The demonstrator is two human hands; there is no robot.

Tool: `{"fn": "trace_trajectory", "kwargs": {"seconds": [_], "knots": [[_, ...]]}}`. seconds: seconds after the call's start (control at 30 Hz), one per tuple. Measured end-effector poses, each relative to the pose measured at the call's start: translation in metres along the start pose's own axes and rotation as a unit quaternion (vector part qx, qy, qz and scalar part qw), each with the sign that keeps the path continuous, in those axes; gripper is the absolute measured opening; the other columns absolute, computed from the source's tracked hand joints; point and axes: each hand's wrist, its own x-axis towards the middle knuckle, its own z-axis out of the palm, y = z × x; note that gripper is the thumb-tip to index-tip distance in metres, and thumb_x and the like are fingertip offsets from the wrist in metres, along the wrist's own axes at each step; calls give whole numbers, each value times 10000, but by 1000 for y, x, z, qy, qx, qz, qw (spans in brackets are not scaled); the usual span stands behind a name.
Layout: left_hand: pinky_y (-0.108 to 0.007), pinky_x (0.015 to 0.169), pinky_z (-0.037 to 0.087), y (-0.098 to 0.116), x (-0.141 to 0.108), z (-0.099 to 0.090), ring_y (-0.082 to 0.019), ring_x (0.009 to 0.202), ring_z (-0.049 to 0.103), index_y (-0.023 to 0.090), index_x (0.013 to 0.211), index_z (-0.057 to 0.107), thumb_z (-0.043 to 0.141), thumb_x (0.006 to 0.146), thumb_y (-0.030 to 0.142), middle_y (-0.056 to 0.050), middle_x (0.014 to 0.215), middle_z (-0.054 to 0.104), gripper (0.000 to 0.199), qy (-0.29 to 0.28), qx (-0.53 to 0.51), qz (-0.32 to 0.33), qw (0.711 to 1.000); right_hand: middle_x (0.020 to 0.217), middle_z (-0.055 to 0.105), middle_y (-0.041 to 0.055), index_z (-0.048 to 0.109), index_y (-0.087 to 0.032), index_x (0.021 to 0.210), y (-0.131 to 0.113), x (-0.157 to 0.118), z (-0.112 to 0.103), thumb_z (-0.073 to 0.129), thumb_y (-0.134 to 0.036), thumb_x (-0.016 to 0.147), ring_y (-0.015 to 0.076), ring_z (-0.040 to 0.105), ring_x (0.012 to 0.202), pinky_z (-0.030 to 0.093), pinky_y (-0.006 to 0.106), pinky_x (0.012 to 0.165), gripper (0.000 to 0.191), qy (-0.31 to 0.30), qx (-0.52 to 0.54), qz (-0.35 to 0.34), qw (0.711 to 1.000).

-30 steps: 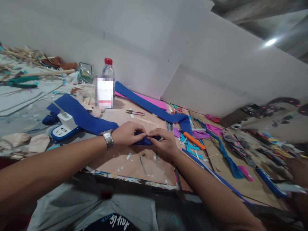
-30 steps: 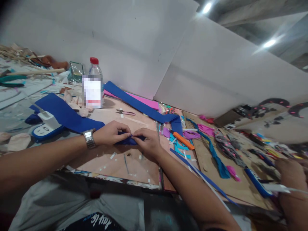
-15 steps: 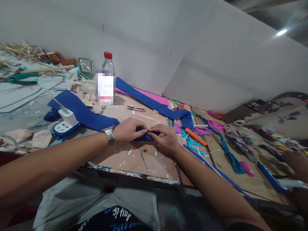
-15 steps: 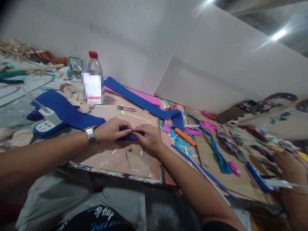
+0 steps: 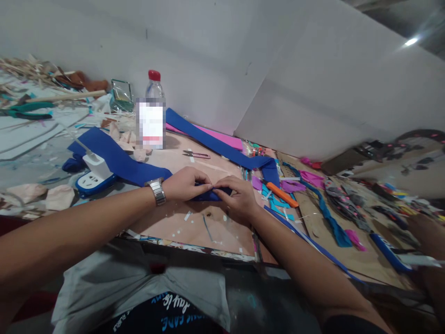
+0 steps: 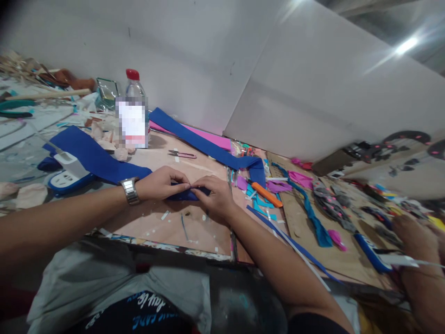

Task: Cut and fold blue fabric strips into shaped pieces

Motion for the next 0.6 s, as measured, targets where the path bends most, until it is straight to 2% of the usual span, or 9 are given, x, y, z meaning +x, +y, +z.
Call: {"fn": "trace_trajectory", "kwargs": {"seconds": [0.27,0.47,0.6], "knots": [[-278,747,460,3,-1,1,-168,787,679,153,932,786,568,969,342,-50,882,790,291,24,27,26,999,909,792,59,763,-218,934,-4,3,1,724,-247,952,197,740,840,582,337,814,52,-5,-9,28,1000],[-269,689,445,-1,0,0,-158,718,638,141,907,792,563,982,409,-45,791,757,361,3,5,2,1000,936,796,62,771,-225,981,-1,2,1,764,-260,927,203,739,856,576,346,825,64,-12,4,7,1000],[-262,689,448,-2,-1,-1,-156,742,663,161,938,804,574,979,368,-36,833,783,312,-2,-14,12,1000,913,783,56,762,-229,960,-1,1,1,727,-266,957,200,723,840,564,352,825,52,-14,2,18,1000]]}}
